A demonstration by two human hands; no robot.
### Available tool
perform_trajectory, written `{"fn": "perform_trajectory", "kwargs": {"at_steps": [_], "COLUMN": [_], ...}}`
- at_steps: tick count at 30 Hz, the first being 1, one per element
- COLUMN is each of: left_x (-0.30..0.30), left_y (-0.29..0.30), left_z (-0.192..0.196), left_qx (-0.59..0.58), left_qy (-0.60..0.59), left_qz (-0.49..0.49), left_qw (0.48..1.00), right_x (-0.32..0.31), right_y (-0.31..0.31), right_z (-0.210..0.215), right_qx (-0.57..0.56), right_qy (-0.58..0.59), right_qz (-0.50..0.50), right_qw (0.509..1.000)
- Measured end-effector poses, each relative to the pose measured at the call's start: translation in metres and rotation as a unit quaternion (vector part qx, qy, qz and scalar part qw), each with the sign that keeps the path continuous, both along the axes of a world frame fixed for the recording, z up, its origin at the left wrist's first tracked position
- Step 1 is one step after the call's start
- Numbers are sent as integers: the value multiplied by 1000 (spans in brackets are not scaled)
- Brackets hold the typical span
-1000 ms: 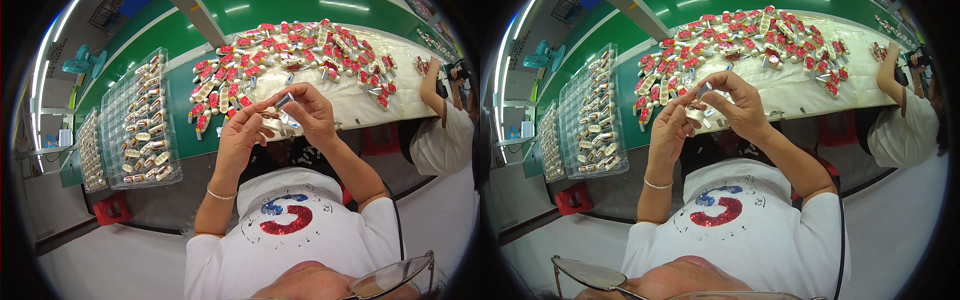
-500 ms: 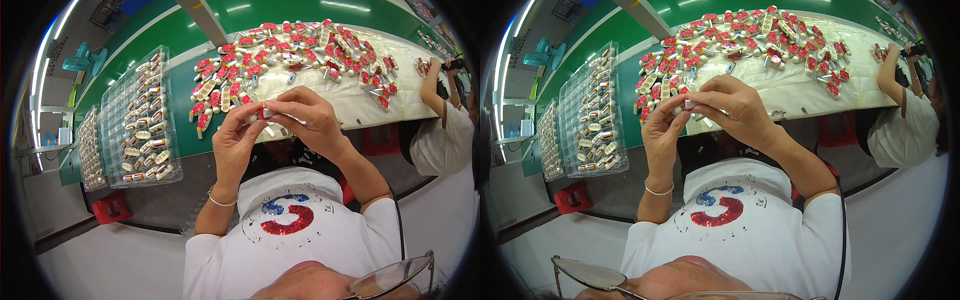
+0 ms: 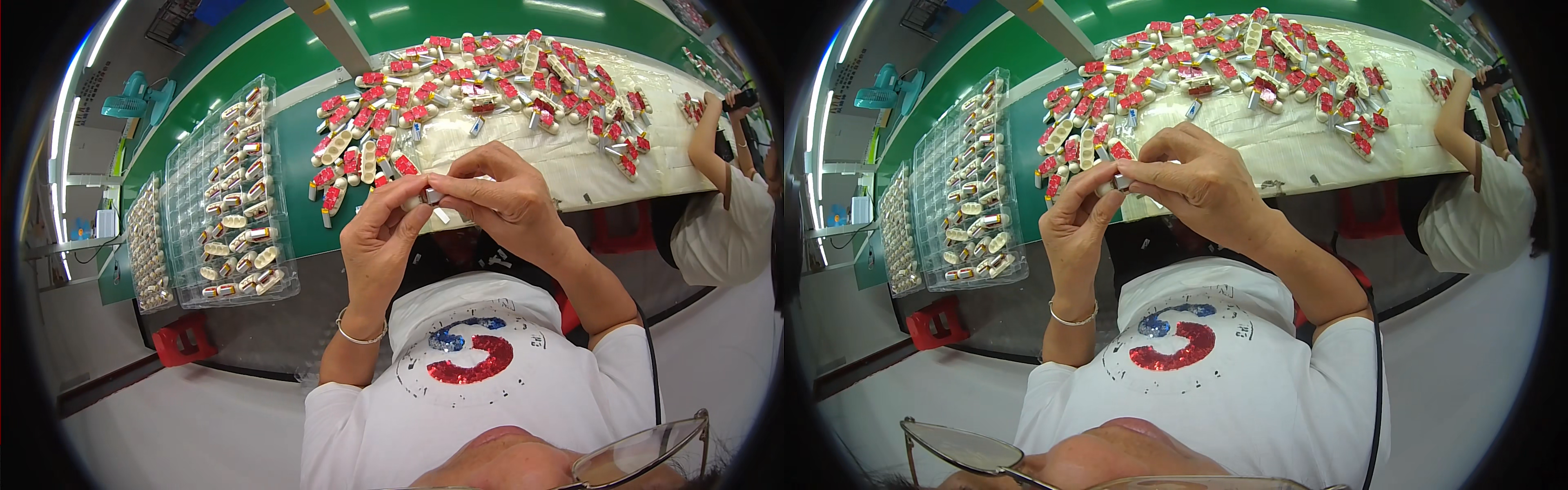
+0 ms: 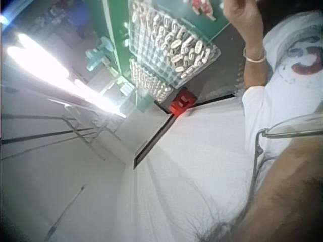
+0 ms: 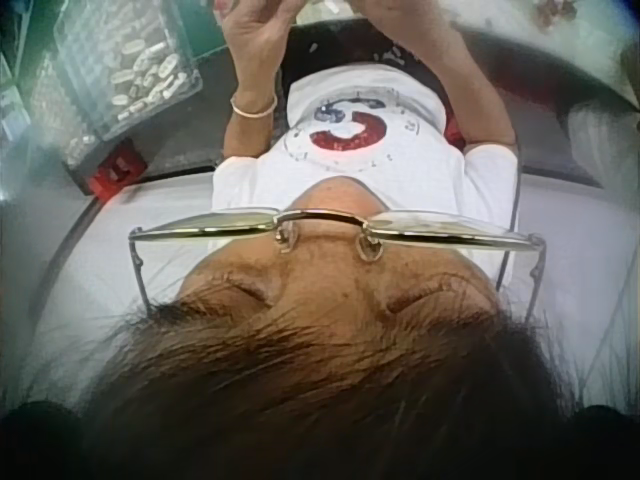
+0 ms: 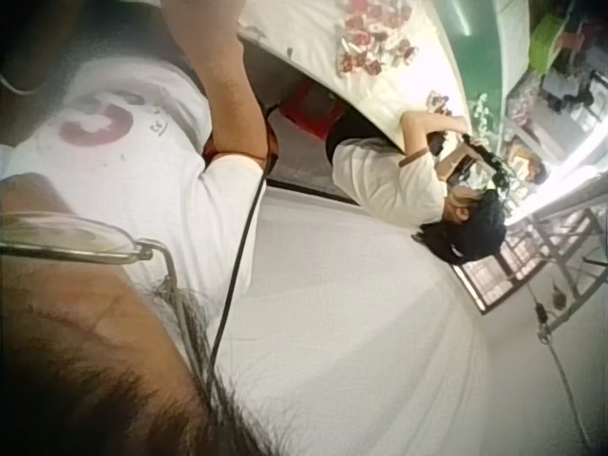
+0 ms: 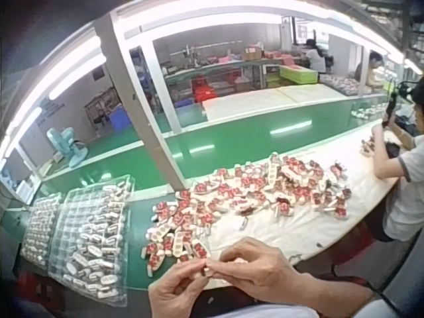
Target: The person sits at a green workbench and assembles small white candles by inserting a red and silver foil-wrapped wick into the top of each candle. They pick up a candle from a pile, insert the wick, and place the finished unit into a clear plastic tray. The process is repeated continuously throughout the clip.
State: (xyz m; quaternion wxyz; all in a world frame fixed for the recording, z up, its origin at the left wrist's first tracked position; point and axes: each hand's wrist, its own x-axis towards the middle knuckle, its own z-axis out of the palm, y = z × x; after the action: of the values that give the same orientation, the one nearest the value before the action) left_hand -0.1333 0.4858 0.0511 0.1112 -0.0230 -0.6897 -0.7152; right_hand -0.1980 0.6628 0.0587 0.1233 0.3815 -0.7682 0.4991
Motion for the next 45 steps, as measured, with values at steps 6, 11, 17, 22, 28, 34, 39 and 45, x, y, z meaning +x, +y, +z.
{"fn": "perform_trajectory", "kwargs": {"at_steps": [6, 11, 17, 22, 28, 34, 39, 45], "left_x": [4, -1, -3, 2, 6, -7, -12, -4], "left_y": [4, 5, 2, 8, 9, 6, -1, -62], "left_z": [10, -7, -4, -1, -3, -19, -13, -6], "left_qx": [15, 81, 88, 61, -6, 3, -288, -265], "left_qy": [-24, -29, -13, 10, 47, -23, 107, 49], "left_qz": [11, 31, 47, 39, 16, 7, 60, 124], "left_qw": [1000, 996, 995, 997, 999, 1000, 950, 955], "right_x": [3, 5, 6, 9, 14, 4, -6, -30], "right_y": [-2, -6, -3, -4, -4, -9, -12, -7], "right_z": [0, -9, -10, -7, -16, -39, -36, -38], "right_qx": [14, -3, -182, -191, -244, -229, -171, -8], "right_qy": [-3, -25, -294, -406, -389, -441, -468, -161], "right_qz": [-15, 2, 72, 93, 98, 60, 89, -11], "right_qw": [1000, 1000, 936, 889, 883, 866, 863, 987]}}
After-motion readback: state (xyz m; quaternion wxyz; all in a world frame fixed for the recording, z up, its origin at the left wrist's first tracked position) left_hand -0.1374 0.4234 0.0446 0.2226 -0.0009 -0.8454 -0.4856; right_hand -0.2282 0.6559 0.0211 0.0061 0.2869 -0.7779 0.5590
